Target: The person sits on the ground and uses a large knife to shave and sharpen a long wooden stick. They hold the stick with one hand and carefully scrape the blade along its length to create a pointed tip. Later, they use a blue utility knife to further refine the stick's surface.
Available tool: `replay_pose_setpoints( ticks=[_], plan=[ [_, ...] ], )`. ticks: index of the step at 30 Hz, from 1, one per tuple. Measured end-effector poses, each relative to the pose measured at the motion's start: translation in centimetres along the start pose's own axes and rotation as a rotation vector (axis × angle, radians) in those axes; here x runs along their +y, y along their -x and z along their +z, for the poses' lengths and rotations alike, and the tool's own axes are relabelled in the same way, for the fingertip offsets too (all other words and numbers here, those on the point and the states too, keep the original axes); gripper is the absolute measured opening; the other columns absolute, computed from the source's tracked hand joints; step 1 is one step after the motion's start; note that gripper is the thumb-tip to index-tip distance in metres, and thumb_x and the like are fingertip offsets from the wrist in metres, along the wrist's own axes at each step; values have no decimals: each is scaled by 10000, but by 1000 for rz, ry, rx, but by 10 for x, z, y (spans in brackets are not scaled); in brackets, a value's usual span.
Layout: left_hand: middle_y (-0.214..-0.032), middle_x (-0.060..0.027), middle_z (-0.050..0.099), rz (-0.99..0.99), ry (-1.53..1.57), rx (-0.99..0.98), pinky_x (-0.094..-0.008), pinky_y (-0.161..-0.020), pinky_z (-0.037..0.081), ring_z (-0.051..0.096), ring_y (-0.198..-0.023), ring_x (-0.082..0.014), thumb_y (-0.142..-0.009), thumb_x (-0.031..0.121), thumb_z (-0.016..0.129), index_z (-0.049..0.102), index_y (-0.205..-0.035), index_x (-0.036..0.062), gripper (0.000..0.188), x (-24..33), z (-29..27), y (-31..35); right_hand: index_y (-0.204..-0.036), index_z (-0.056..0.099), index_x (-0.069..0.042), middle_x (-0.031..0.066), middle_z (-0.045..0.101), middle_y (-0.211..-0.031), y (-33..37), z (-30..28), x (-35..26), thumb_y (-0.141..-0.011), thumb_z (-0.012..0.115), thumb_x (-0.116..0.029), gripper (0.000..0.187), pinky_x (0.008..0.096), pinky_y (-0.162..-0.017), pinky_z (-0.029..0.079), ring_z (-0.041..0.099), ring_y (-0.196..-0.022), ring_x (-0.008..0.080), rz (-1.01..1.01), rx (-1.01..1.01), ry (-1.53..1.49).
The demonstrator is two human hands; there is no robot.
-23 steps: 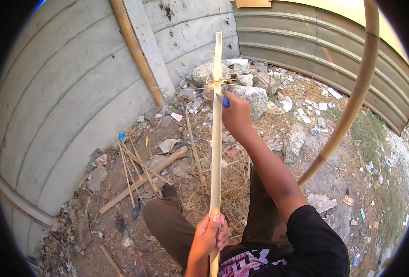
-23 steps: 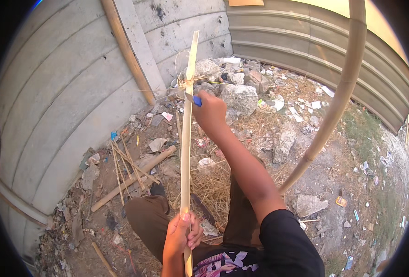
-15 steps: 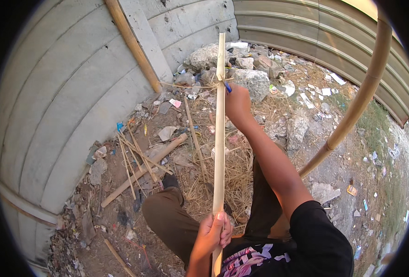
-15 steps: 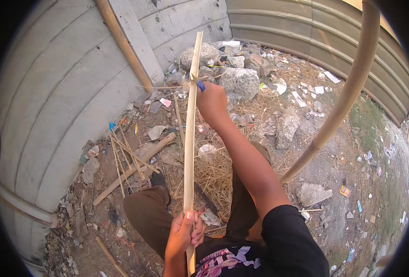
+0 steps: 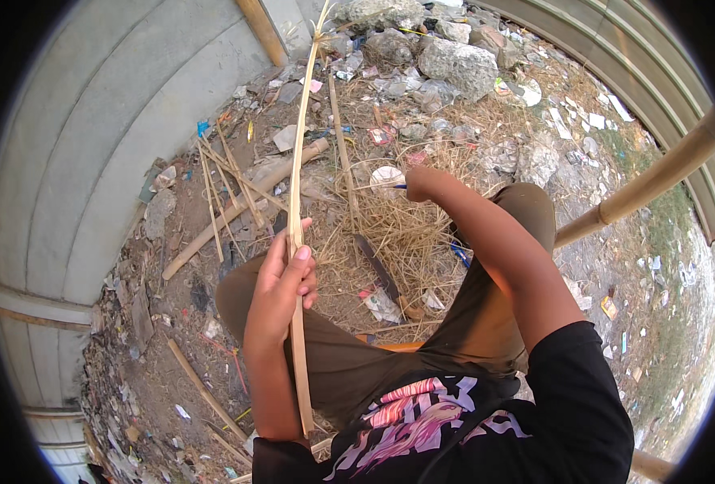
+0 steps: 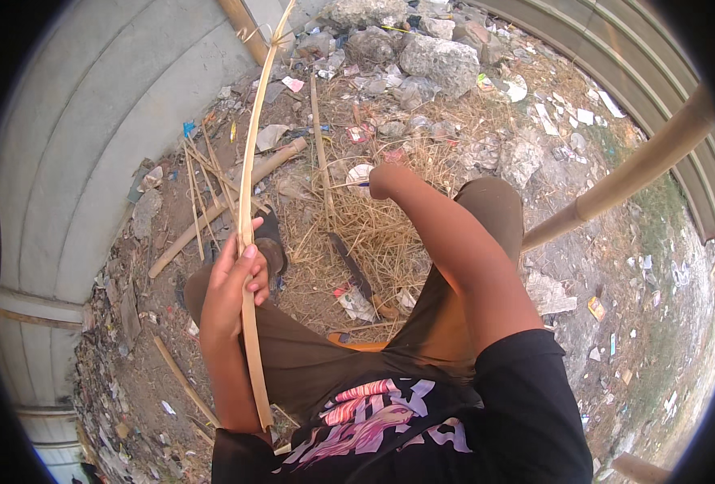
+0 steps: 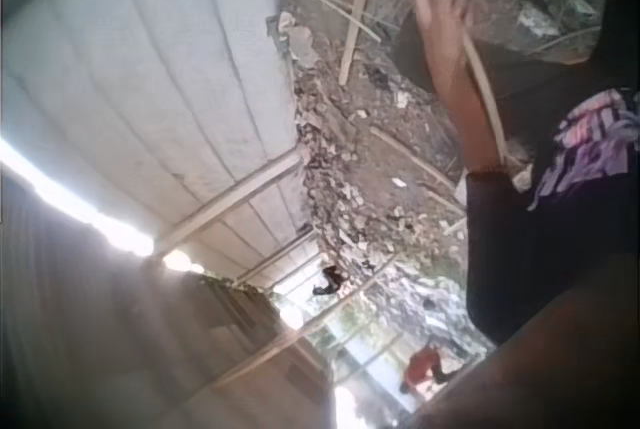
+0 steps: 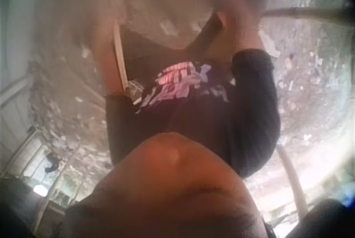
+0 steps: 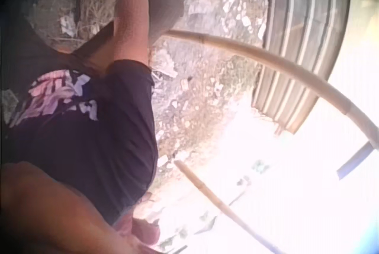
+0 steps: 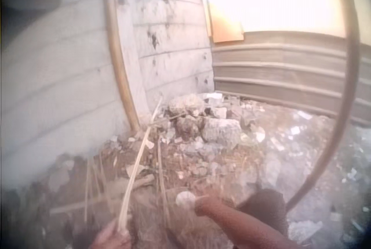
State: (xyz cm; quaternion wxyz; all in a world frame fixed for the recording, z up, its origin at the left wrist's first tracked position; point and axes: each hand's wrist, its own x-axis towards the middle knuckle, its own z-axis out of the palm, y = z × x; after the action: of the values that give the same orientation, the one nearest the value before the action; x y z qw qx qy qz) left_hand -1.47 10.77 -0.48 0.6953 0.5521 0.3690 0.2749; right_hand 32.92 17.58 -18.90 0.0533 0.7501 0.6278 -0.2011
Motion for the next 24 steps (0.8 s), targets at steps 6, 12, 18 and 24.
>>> replay_pose_setpoints(
  ticks=[6, 12, 18, 24],
  plan=[
    [-794, 29, 367, -118, 281, -54, -154, -436, 267, 312, -572, -16, -1061, 206, 479, 297, -1539, 140, 516, -5, -27, -22, -1165, 673, -63, 151, 695, -1175, 19, 176, -18, -836, 670, -193, 354, 504, -781, 550, 685, -1048, 324, 339, 2, -128],
    [-814, 19, 379, -140, 245, 87, -136, -431, 261, 305, -578, -30, -1083, 175, 408, 156, -1606, 313, 597, -17, -34, -22, -1054, 666, -87, 129, 716, -1040, 54, 189, -65, -832, 669, -260, 281, 417, -709, 550, 702, -959, 291, 130, 155, 214],
    [-830, 12, 380, -90, 343, 40, -143, -426, 276, 307, -576, -38, -1078, 137, 370, 228, -1596, 256, 551, -20, -52, -15, -918, 745, -46, 156, 733, -945, 68, 199, -132, -797, 702, -254, 245, 487, -709, 580, 726, -878, 328, -177, -494, -248],
    [-820, 17, 370, -92, 421, -71, -144, -425, 282, 305, -576, -29, -1082, 178, 391, 352, -1538, 163, 458, -13, -53, -19, -1130, 725, -48, 152, 715, -1130, 74, 262, -139, -823, 727, -187, 337, 466, -697, 611, 714, -995, 307, 371, -721, -323]
  ],
)
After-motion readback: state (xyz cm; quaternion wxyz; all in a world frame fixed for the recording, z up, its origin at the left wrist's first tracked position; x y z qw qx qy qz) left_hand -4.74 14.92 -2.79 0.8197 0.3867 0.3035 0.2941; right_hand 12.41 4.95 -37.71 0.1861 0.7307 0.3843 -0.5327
